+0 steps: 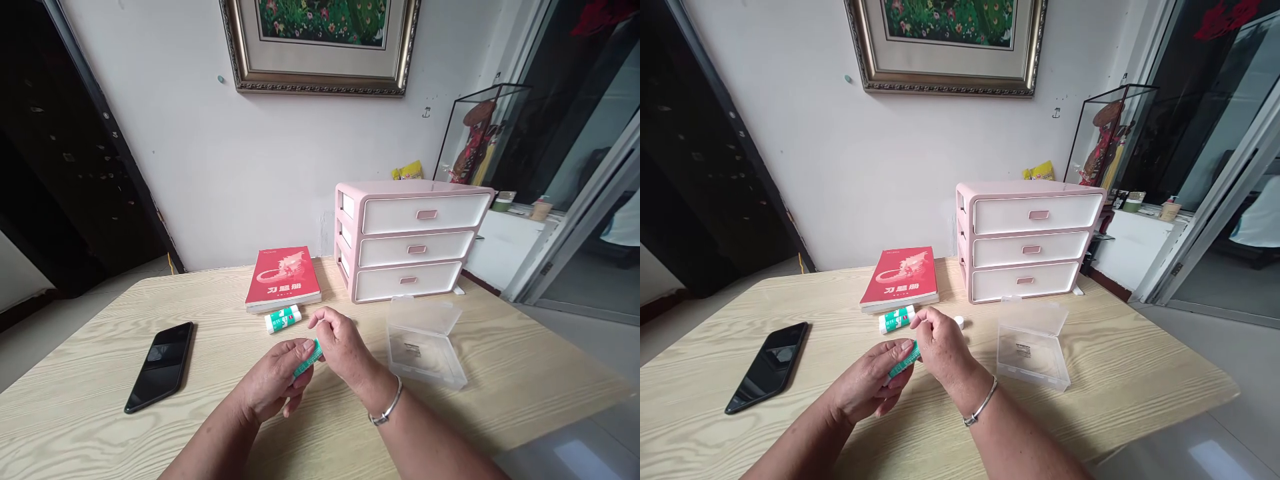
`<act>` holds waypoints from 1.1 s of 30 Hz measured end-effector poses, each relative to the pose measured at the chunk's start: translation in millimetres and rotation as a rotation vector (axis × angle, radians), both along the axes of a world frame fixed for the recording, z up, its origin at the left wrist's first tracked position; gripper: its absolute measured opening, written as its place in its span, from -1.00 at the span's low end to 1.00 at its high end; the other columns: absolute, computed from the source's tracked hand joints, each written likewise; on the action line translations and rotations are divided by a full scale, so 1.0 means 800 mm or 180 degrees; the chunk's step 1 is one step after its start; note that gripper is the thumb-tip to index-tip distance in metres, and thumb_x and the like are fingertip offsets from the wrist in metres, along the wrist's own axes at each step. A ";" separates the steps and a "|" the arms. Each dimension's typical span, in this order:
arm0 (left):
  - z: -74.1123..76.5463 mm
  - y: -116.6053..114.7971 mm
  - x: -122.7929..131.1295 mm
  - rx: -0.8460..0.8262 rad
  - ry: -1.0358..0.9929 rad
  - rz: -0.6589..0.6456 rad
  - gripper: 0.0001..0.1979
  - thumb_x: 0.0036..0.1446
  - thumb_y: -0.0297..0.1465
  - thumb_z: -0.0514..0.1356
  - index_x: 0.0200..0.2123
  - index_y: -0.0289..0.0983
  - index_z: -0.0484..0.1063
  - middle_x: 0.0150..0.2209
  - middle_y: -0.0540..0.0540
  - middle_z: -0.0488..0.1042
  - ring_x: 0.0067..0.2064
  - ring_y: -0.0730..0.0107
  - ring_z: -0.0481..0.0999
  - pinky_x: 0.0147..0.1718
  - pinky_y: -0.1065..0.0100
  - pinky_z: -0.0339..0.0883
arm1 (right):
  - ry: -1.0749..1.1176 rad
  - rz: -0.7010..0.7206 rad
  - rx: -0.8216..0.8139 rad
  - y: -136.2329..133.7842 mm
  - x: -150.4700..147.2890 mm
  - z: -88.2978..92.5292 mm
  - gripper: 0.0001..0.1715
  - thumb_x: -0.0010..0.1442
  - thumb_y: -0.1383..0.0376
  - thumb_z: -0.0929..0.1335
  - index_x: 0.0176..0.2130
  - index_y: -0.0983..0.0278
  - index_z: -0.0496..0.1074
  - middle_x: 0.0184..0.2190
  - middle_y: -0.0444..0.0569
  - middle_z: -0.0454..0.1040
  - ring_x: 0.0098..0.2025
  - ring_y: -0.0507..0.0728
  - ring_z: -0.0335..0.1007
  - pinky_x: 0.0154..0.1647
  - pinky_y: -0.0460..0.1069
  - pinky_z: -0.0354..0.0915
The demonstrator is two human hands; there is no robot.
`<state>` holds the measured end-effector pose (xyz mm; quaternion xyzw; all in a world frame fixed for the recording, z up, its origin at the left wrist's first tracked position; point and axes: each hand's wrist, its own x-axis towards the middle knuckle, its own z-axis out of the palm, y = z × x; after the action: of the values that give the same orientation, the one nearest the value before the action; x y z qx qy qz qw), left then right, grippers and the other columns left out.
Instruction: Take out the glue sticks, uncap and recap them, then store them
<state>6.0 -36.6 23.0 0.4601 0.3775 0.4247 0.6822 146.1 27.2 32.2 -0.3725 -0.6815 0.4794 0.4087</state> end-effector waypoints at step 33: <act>-0.042 0.043 -0.047 0.2115 0.4934 0.1599 -0.73 0.21 -0.29 0.23 -0.04 -0.15 0.58 -0.14 -0.18 0.49 -0.03 0.06 0.43 -0.01 0.16 0.33 | -0.2365 -0.0442 0.1433 -0.011 0.092 -0.056 -0.63 0.19 0.49 0.28 -0.02 0.23 0.36 -0.13 0.00 0.44 -0.08 0.17 0.39 -0.03 0.01 0.24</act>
<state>-31.6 -2.2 -10.9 0.6970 0.6813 0.2183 -0.0489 219.9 18.5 -12.7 -0.4662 -0.8431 0.1238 0.2380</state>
